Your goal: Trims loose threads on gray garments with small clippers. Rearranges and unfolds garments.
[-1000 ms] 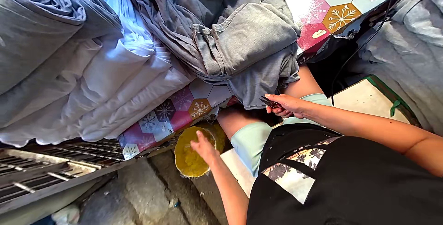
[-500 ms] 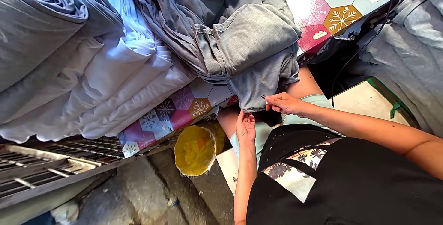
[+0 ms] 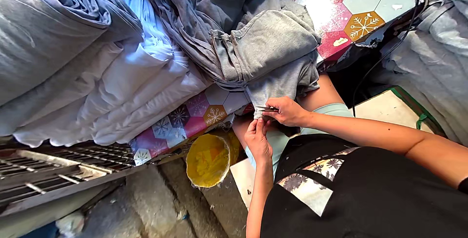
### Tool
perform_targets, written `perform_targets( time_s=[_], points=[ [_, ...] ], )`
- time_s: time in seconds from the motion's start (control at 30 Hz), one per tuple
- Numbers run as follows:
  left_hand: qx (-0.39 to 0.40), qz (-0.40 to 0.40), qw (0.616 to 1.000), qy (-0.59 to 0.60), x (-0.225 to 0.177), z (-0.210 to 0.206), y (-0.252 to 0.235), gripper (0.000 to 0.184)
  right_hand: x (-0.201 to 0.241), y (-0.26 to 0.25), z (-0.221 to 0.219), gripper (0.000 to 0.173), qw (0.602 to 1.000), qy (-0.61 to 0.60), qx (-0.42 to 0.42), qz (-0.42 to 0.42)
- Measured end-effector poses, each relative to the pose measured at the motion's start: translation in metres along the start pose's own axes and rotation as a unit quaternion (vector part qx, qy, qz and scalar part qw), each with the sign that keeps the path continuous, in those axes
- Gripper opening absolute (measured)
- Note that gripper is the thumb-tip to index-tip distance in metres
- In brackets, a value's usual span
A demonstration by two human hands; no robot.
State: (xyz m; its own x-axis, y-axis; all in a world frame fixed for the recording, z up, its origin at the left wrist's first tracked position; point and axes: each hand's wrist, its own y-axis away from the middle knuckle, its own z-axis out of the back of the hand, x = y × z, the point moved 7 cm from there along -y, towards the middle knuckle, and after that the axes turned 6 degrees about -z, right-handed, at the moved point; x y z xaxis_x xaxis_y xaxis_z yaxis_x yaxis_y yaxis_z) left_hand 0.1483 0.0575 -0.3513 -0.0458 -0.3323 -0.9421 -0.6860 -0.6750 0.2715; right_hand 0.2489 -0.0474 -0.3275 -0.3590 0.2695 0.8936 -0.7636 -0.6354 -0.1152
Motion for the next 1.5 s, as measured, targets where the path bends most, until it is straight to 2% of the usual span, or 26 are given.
perform_targets(
  time_s=[0.03, 0.1, 0.2, 0.27, 0.33, 0.43, 0.53, 0.6, 0.67, 0.73, 0.8, 0.87, 0.93, 1.1, 1.23, 1.3, 1.37, 1.43, 1.5],
  points=[
    [0.002, -0.006, 1.0, -0.006, -0.001, 0.0, 0.0, 0.016, 0.0, 0.0, 0.002, 0.017, 1.0, -0.018, -0.002, 0.0],
    [0.01, -0.013, 1.0, -0.009, -0.004, -0.002, 0.001, 0.018, 0.003, 0.002, 0.005, 0.017, 0.998, -0.018, -0.018, 0.054],
    [0.019, -0.013, 1.0, -0.007, -0.01, -0.004, 0.003, 0.021, 0.009, 0.004, 0.006, 0.007, 0.989, 0.04, -0.053, 0.13],
    [0.015, -0.022, 1.0, -0.01, -0.011, -0.003, 0.001, 0.019, 0.007, 0.002, 0.006, 0.003, 0.993, 0.037, -0.045, 0.103],
    [0.012, -0.042, 0.999, -0.016, -0.013, -0.001, -0.002, 0.016, 0.004, -0.002, 0.007, 0.009, 0.997, -0.004, -0.025, 0.071],
    [0.025, -0.077, 0.996, -0.039, -0.014, 0.0, -0.003, 0.012, 0.011, 0.001, 0.008, 0.013, 0.992, 0.0, -0.033, 0.122],
    [0.024, -0.093, 0.995, -0.04, -0.017, -0.002, 0.0, 0.018, 0.019, 0.005, 0.008, 0.005, 0.98, 0.064, -0.074, 0.174],
    [0.026, -0.103, 0.994, -0.04, -0.019, -0.002, -0.001, 0.029, 0.016, 0.002, 0.007, 0.004, 0.989, 0.062, -0.05, 0.126],
    [0.024, -0.123, 0.991, -0.042, -0.02, -0.001, -0.003, 0.029, 0.005, -0.005, 0.008, 0.014, 0.999, -0.012, 0.012, 0.03],
    [0.031, -0.139, 0.989, -0.048, -0.02, 0.0, -0.003, 0.026, 0.001, -0.008, 0.009, 0.021, 0.998, -0.054, 0.04, -0.003],
    [0.04, -0.143, 0.987, -0.062, -0.022, -0.001, -0.003, 0.024, 0.006, -0.006, 0.011, 0.02, 0.998, -0.019, 0.028, 0.053],
    [0.053, -0.153, 0.983, -0.082, -0.025, -0.004, 0.0, 0.023, 0.017, -0.001, 0.012, 0.009, 0.991, 0.045, -0.018, 0.127],
    [0.061, -0.164, 0.98, -0.094, -0.026, -0.006, 0.002, 0.021, 0.024, 0.002, 0.014, 0.004, 0.983, 0.082, -0.041, 0.162],
    [0.073, -0.22, 0.965, -0.123, -0.033, -0.007, 0.004, 0.025, 0.03, 0.0, 0.021, 0.007, 0.989, 0.061, -0.031, 0.13],
    [0.075, -0.29, 0.941, -0.155, -0.034, -0.008, 0.005, 0.016, 0.04, 0.0, 0.021, 0.009, 0.988, 0.063, -0.035, 0.137],
    [0.074, -0.299, 0.938, -0.157, -0.032, -0.007, 0.003, 0.011, 0.036, -0.002, 0.022, 0.01, 0.997, -0.003, -0.017, 0.081],
    [0.075, -0.286, 0.944, -0.147, -0.03, -0.006, 0.001, 0.01, 0.027, -0.002, 0.025, 0.018, 0.992, -0.127, 0.008, -0.023],
    [0.063, -0.254, 0.955, -0.141, -0.027, -0.004, 0.0, 0.008, 0.013, 0.005, 0.022, 0.03, 0.968, -0.214, 0.059, -0.12],
    [0.047, -0.231, 0.961, -0.143, -0.026, -0.003, 0.0, 0.006, 0.0, 0.017, 0.013, 0.043, 0.927, -0.279, 0.134, -0.21]
  ],
)
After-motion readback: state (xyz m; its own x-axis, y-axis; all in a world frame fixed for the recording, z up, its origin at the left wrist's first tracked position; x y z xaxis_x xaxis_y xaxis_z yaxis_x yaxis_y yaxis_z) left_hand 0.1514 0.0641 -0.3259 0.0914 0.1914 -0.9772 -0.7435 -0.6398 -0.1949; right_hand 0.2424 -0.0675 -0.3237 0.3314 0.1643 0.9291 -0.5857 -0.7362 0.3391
